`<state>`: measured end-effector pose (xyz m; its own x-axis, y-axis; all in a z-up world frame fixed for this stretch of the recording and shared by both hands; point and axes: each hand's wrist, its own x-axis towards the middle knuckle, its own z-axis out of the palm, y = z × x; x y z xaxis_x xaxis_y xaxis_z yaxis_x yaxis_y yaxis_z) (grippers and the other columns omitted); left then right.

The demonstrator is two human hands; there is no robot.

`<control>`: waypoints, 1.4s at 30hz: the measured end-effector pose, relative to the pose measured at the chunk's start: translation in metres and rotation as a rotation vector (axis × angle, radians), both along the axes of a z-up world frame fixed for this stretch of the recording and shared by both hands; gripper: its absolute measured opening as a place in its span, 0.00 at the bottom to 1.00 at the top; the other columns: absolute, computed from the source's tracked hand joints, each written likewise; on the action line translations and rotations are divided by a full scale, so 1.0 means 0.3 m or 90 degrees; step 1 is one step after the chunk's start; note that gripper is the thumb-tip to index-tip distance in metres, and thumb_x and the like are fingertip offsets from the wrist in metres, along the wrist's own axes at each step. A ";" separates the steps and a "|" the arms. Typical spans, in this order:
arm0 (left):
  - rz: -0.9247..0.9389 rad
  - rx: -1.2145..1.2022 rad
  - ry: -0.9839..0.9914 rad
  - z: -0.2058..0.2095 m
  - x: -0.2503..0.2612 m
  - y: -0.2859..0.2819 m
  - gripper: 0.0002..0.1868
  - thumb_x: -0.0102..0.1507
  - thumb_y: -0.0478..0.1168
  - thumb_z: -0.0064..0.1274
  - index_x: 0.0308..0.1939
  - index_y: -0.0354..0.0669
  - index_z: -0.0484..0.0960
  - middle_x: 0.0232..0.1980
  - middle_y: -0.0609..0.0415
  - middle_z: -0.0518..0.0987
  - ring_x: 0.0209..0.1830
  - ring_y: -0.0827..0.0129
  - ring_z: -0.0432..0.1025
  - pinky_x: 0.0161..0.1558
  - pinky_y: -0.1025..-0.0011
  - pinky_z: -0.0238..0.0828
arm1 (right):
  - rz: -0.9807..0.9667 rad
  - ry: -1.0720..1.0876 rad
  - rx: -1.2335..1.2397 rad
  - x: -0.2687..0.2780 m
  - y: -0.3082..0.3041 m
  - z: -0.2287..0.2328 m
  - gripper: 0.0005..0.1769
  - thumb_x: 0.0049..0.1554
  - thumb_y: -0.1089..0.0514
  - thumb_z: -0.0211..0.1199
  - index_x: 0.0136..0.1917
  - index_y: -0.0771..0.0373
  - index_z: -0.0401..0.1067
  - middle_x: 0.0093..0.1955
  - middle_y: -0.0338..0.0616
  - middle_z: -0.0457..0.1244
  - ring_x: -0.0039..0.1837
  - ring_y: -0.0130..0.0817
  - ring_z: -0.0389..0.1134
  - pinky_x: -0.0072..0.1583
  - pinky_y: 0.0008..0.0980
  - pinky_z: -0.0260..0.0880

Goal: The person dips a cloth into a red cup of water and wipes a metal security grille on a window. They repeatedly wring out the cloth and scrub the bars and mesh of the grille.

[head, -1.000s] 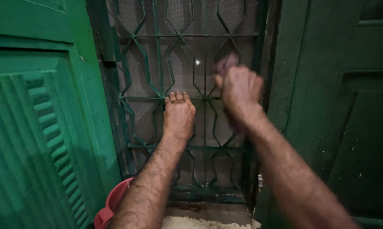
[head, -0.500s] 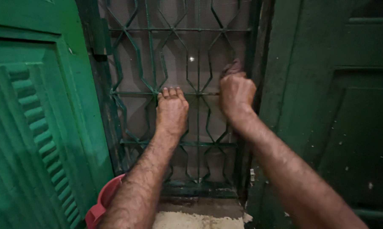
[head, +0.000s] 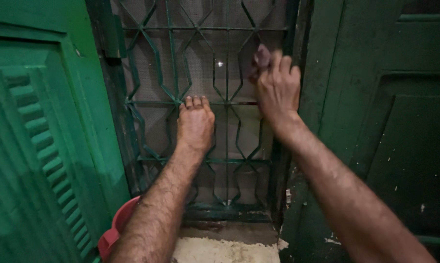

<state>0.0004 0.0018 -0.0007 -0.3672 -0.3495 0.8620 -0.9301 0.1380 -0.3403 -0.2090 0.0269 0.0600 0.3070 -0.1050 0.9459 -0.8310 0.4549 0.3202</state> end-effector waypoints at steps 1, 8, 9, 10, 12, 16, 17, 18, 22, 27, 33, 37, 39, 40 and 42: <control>0.007 0.001 -0.003 -0.002 0.007 0.004 0.37 0.53 0.42 0.62 0.64 0.29 0.73 0.61 0.38 0.77 0.66 0.49 0.70 0.63 0.57 0.68 | -0.014 -0.021 0.067 0.009 0.007 -0.020 0.29 0.57 0.41 0.68 0.61 0.65 0.75 0.58 0.51 0.60 0.56 0.43 0.61 0.49 0.39 0.64; 0.003 -0.021 0.004 -0.004 0.005 0.019 0.36 0.53 0.42 0.62 0.64 0.28 0.74 0.61 0.37 0.77 0.65 0.49 0.70 0.61 0.58 0.69 | -0.115 -0.022 0.241 0.080 0.169 -0.055 0.25 0.47 0.46 0.69 0.54 0.61 0.76 0.57 0.47 0.62 0.59 0.41 0.62 0.53 0.37 0.64; 0.004 -0.031 0.003 -0.006 0.004 0.017 0.36 0.53 0.42 0.62 0.64 0.28 0.74 0.61 0.37 0.77 0.65 0.49 0.70 0.61 0.58 0.69 | -0.137 0.009 0.206 0.091 0.173 -0.066 0.26 0.46 0.46 0.69 0.55 0.61 0.76 0.56 0.46 0.63 0.58 0.40 0.63 0.52 0.36 0.64; 0.005 -0.029 0.004 -0.008 0.002 0.016 0.35 0.54 0.42 0.62 0.64 0.29 0.74 0.61 0.37 0.77 0.65 0.49 0.70 0.61 0.58 0.69 | -0.130 -0.002 0.230 0.111 0.167 -0.086 0.24 0.47 0.48 0.69 0.54 0.61 0.76 0.55 0.47 0.63 0.58 0.42 0.64 0.53 0.37 0.66; 0.007 -0.025 0.004 -0.006 -0.004 0.015 0.34 0.55 0.42 0.61 0.64 0.30 0.75 0.60 0.38 0.77 0.65 0.48 0.70 0.61 0.57 0.70 | -0.117 -0.026 0.278 0.152 0.140 -0.121 0.19 0.49 0.51 0.71 0.52 0.61 0.76 0.53 0.49 0.64 0.58 0.45 0.66 0.53 0.39 0.69; 0.048 0.017 -0.031 0.007 -0.011 0.015 0.39 0.51 0.45 0.62 0.63 0.28 0.74 0.59 0.38 0.77 0.64 0.48 0.70 0.59 0.59 0.70 | 0.097 -0.135 0.341 0.215 0.095 -0.153 0.27 0.41 0.53 0.75 0.52 0.65 0.74 0.55 0.51 0.62 0.54 0.44 0.68 0.45 0.33 0.73; 0.048 0.015 -0.031 0.008 -0.008 0.013 0.39 0.51 0.45 0.62 0.63 0.28 0.74 0.59 0.38 0.77 0.64 0.48 0.71 0.58 0.59 0.71 | 0.227 -0.128 0.276 0.222 0.088 -0.159 0.26 0.43 0.51 0.76 0.51 0.66 0.74 0.54 0.52 0.63 0.53 0.44 0.69 0.45 0.35 0.73; 0.047 0.014 -0.032 0.005 -0.008 0.012 0.39 0.51 0.45 0.62 0.63 0.28 0.74 0.60 0.38 0.77 0.64 0.48 0.71 0.58 0.59 0.71 | 0.354 -0.122 0.207 0.214 0.088 -0.170 0.26 0.44 0.49 0.77 0.49 0.67 0.74 0.53 0.52 0.63 0.52 0.45 0.70 0.45 0.36 0.74; 0.018 -0.022 -0.032 -0.004 0.006 0.008 0.37 0.54 0.43 0.61 0.65 0.29 0.74 0.60 0.40 0.78 0.64 0.50 0.72 0.57 0.62 0.73 | 0.121 -0.075 0.279 0.123 0.082 -0.160 0.25 0.37 0.54 0.73 0.49 0.63 0.75 0.49 0.47 0.65 0.50 0.41 0.71 0.41 0.35 0.74; 0.038 -0.055 -0.059 -0.015 0.013 -0.001 0.37 0.50 0.43 0.61 0.62 0.31 0.75 0.60 0.41 0.78 0.63 0.52 0.72 0.56 0.65 0.73 | -0.021 -0.158 0.244 0.135 0.019 -0.142 0.11 0.46 0.58 0.69 0.44 0.58 0.77 0.46 0.46 0.66 0.48 0.40 0.73 0.42 0.34 0.75; -0.024 -0.033 -0.041 -0.008 0.029 -0.008 0.36 0.53 0.41 0.62 0.63 0.28 0.76 0.58 0.41 0.79 0.62 0.52 0.73 0.53 0.65 0.75 | 0.189 -0.118 0.337 0.208 0.018 -0.156 0.15 0.47 0.54 0.69 0.46 0.62 0.77 0.48 0.55 0.68 0.41 0.41 0.75 0.37 0.37 0.74; -0.015 -0.064 -0.065 -0.001 0.044 0.019 0.35 0.52 0.41 0.63 0.63 0.33 0.76 0.58 0.43 0.79 0.62 0.54 0.73 0.61 0.64 0.73 | 0.086 -0.172 0.259 0.142 0.096 -0.140 0.14 0.49 0.58 0.69 0.50 0.60 0.75 0.46 0.50 0.68 0.43 0.41 0.75 0.36 0.36 0.74; 0.025 -0.094 -0.075 -0.005 0.029 0.022 0.35 0.53 0.41 0.63 0.63 0.33 0.76 0.60 0.42 0.79 0.63 0.54 0.73 0.63 0.64 0.72 | 0.115 -0.216 0.336 0.121 0.128 -0.089 0.24 0.44 0.57 0.69 0.55 0.61 0.73 0.45 0.51 0.68 0.41 0.41 0.74 0.34 0.36 0.73; 0.024 -0.071 -0.069 -0.008 0.024 0.022 0.37 0.50 0.41 0.64 0.63 0.32 0.76 0.60 0.41 0.79 0.63 0.53 0.72 0.61 0.63 0.71 | 0.173 -0.176 0.267 0.141 0.138 -0.085 0.18 0.50 0.57 0.67 0.54 0.60 0.73 0.49 0.50 0.67 0.46 0.41 0.73 0.39 0.36 0.73; 0.026 -0.025 -0.056 0.000 0.017 0.012 0.41 0.45 0.42 0.65 0.62 0.31 0.75 0.60 0.41 0.78 0.62 0.51 0.72 0.59 0.62 0.71 | 0.220 -0.077 0.112 0.194 0.138 -0.076 0.17 0.53 0.56 0.64 0.55 0.62 0.73 0.58 0.50 0.64 0.54 0.42 0.71 0.45 0.35 0.72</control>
<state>0.0056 0.0055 -0.0009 -0.4286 -0.3324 0.8401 -0.9009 0.0864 -0.4254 -0.1507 0.0684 0.0372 0.2397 -0.1782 0.9543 -0.9620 0.0885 0.2582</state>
